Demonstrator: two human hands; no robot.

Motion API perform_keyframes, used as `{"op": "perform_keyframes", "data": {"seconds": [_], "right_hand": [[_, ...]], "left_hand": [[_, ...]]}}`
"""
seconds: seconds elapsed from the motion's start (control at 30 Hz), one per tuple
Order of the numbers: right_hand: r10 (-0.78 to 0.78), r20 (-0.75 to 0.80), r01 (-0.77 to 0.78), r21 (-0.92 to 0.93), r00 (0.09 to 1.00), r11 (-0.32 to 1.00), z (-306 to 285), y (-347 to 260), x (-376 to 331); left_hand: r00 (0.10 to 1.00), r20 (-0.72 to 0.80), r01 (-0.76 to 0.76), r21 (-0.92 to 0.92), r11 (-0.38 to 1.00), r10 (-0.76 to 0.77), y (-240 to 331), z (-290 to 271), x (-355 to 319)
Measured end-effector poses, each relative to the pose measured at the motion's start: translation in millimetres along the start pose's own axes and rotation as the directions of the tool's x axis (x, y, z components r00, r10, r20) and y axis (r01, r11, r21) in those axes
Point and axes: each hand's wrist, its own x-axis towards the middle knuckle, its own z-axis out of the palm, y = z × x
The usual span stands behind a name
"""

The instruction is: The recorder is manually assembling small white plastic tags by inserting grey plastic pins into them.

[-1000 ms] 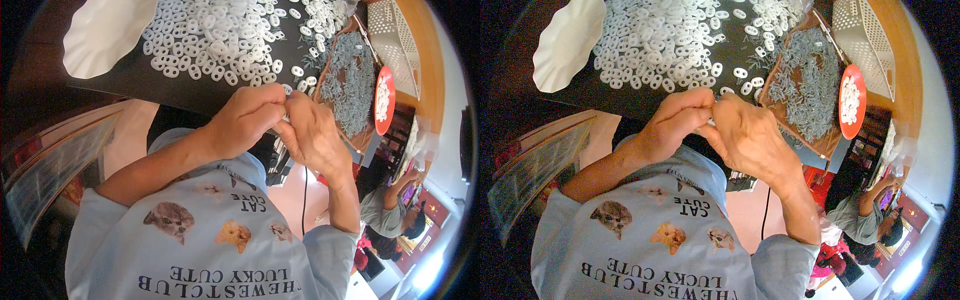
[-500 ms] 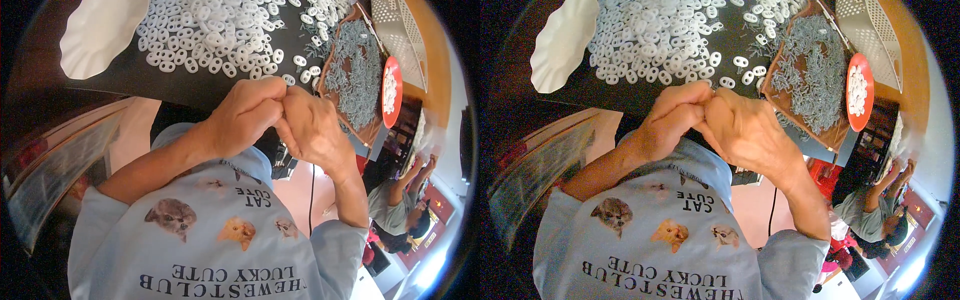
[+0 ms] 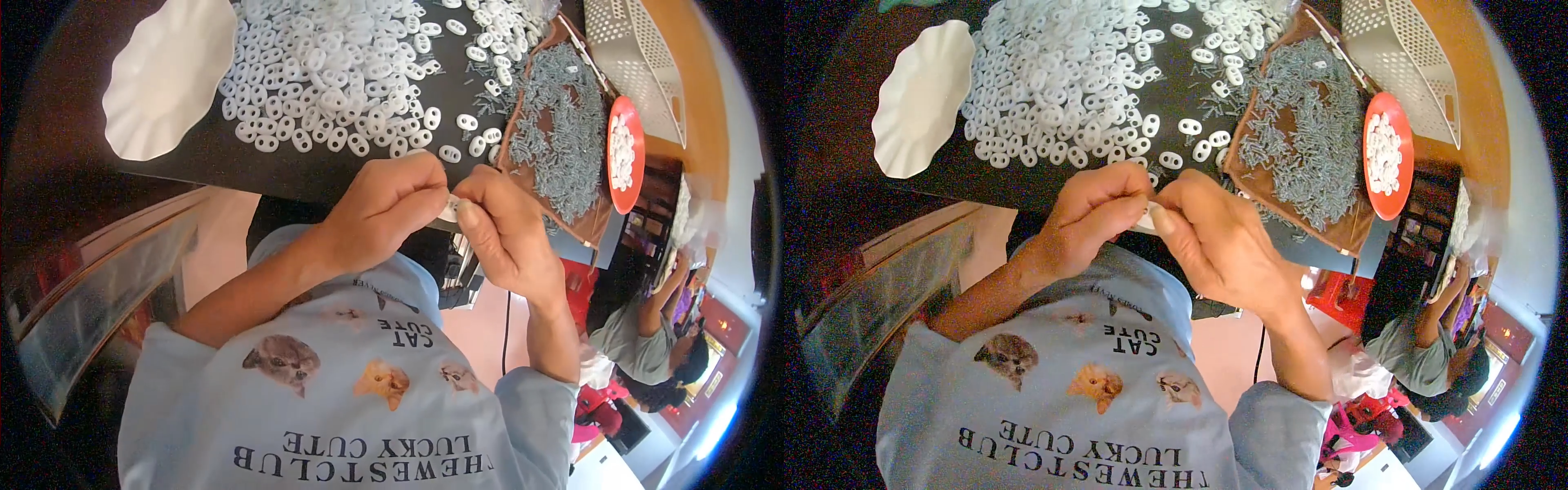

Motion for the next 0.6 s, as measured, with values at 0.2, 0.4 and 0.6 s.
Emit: {"op": "perform_keyframes", "data": {"seconds": [0.2, 0.4, 0.6], "right_hand": [[0.127, -0.015, -0.124, 0.133, 0.992, 0.983, -13, 1, -14], [0.58, -0.595, -0.464, 0.357, 0.556, 0.811, -85, 25, -57], [0.428, -0.759, -0.601, 0.061, 0.491, 0.797, -148, 110, -102]], "left_hand": [[0.999, -0.016, -0.032, 0.02, 0.999, 0.032, -4, 2, -1], [0.938, 0.2, -0.297, 0.032, 0.954, 0.285, 27, 7, -14], [0.768, 0.639, -0.081, 0.182, 0.98, -0.055, 36, 7, -22]]}}
